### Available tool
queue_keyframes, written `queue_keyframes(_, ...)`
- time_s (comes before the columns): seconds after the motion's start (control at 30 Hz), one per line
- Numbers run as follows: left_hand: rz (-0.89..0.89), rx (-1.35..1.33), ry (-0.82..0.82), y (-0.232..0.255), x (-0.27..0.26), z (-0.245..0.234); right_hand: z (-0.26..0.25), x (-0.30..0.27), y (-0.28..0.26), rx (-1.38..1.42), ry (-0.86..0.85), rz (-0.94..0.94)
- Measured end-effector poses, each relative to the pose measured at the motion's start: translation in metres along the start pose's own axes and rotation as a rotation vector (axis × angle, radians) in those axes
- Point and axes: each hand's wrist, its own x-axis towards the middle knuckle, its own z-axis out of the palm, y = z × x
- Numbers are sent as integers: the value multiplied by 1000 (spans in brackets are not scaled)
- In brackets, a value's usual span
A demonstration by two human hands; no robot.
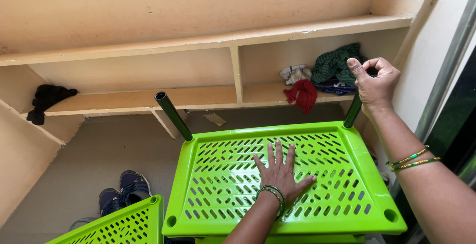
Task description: The person assembles a green plastic three-tier rack by inserting black metal poles into the tray holes and stacking the trays. They handle the trays and poles by hand, aligning and securing each layer.
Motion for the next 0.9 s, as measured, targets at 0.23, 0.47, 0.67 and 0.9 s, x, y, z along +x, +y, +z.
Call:
queue_keyframes(0.23,-20,43,-62,14,-13,-20,-13,0,-12,218,-55,64)
queue_keyframes(0.47,-33,56,-64,14,-14,-20,-22,4,-12,286,-184,111)
queue_keyframes(0.67,-30,45,-38,12,-11,-18,-18,4,-20,280,-191,112)
queue_keyframes(0.9,-30,57,-46,11,-9,-14,14,-14,7,35,214,-141)
